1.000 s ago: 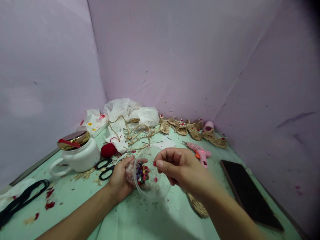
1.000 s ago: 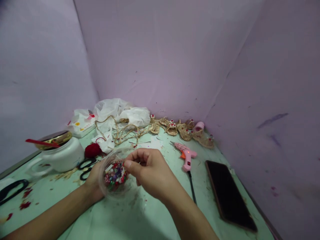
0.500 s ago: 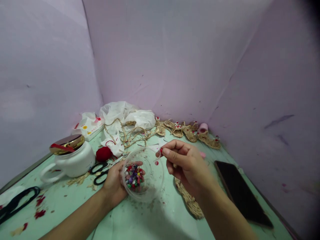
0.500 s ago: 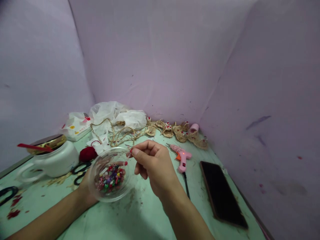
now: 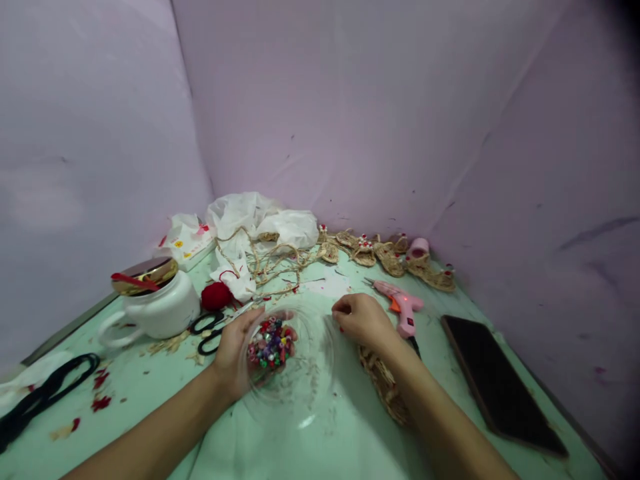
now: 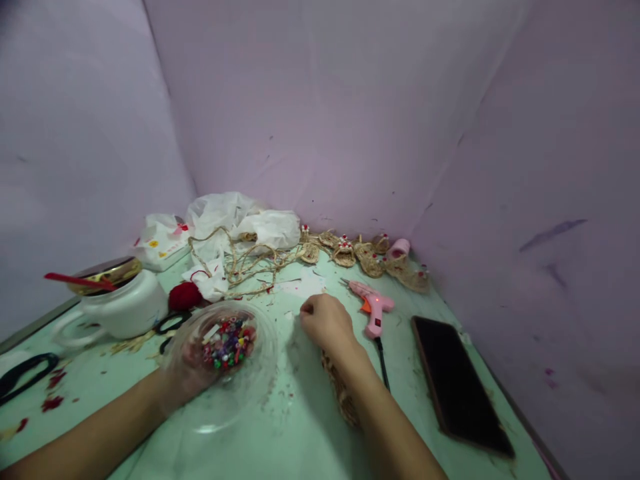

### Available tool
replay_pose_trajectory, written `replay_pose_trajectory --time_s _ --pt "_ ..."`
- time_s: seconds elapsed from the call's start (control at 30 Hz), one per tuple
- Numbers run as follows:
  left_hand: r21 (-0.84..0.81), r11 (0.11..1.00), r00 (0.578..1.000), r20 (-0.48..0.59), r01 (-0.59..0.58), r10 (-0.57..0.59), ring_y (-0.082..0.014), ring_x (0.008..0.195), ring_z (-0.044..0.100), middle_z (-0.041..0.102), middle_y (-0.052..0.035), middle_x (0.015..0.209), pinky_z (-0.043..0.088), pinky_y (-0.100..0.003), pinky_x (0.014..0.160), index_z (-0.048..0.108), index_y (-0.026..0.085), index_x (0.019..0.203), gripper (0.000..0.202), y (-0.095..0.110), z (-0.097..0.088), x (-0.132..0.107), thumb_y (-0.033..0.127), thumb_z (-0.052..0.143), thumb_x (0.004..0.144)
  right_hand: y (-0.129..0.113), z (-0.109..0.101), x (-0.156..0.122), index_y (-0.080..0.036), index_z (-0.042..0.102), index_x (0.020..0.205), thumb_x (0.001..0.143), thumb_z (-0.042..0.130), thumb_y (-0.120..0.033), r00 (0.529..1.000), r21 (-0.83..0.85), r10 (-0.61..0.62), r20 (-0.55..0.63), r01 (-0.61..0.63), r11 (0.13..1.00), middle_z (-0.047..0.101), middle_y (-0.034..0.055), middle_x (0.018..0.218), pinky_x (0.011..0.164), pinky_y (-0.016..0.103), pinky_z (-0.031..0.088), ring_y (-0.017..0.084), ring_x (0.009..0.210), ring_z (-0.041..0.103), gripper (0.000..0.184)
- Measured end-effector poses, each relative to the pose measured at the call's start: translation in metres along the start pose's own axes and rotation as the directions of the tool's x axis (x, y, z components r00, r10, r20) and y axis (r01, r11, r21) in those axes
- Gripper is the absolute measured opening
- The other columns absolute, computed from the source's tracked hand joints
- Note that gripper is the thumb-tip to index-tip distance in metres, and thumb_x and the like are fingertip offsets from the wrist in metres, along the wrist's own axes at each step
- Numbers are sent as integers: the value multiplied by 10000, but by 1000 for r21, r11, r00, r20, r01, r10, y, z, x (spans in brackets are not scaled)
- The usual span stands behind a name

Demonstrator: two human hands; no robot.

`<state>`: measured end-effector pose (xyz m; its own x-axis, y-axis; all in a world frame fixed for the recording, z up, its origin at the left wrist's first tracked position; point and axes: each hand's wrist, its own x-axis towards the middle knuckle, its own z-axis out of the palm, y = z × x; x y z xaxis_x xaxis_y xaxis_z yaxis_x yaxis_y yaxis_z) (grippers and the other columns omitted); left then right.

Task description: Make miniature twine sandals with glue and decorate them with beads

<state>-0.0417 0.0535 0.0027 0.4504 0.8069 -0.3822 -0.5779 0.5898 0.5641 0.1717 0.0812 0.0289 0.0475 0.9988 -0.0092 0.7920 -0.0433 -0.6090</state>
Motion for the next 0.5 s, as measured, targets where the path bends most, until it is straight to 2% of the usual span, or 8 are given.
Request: replay_pose_trajectory --time_s 0.1,0.17,0.23,0.33,0.4,0.43,0.47,0.5 --pt "11 999 999 -22 -30 30 -218 709 663 701 -88 790 518 -297 607 639 116 846 299 -2 0 1 379 533 749 2 11 -1 -174 706 676 623 560 -157 1000 -138 -8 28 12 990 701 109 738 609 295 394 254 755 627 156" --pt "19 1000 999 -43 -23 23 -218 727 662 703 -92 801 520 -303 635 644 105 860 305 -2 0 2 365 516 765 -1 11 -3 -175 711 750 630 579 -184 999 -190 -19 39 27 981 704 121 787 627 304 404 267 783 630 178" --pt "19 1000 998 -64 -23 25 -215 719 661 705 -92 799 521 -302 637 648 103 857 297 -1 2 2 347 500 774 -6 2 -5 -165 703 830 655 575 -197 999 -221 -30 36 37 975 702 129 836 668 313 415 268 823 627 219" --pt "26 999 996 -79 -28 30 -213 627 654 700 -92 731 509 -283 529 650 103 859 298 0 8 0 329 476 773 -21 -24 -15 -148 668 922 741 502 -205 996 -207 -68 -65 53 977 688 125 896 726 320 426 243 864 615 252" --pt "24 999 996 -76 -38 40 -221 600 649 693 -92 700 488 -277 473 647 96 876 302 1 12 -2 303 449 780 -36 -43 -30 -160 654 878 753 510 -252 977 -15 -100 -187 99 995 682 83 750 633 303 455 211 707 627 212" --pt "6 999 997 -65 -51 51 -225 601 649 692 -95 693 484 -278 468 645 89 878 305 0 13 -2 291 438 782 -44 -51 -40 -166 645 846 758 503 -273 983 139 -109 -146 129 982 660 56 657 555 284 460 189 603 616 198" --pt "-23 998 997 -42 -60 59 -227 614 651 694 -98 697 489 -283 484 643 82 881 305 0 13 -2 276 431 780 -51 -57 -51 -171 639 824 772 483 -278 990 306 -139 -35 143 941 652 42 632 534 270 472 173 574 614 196" --pt "-59 995 997 -18 -75 74 -224 627 652 698 -101 705 497 -286 512 642 75 881 301 0 12 -2 257 429 772 -58 -61 -62 -174 639 806 780 465 -276 974 440 -205 98 142 887 659 42 651 544 267 491 167 588 623 204"
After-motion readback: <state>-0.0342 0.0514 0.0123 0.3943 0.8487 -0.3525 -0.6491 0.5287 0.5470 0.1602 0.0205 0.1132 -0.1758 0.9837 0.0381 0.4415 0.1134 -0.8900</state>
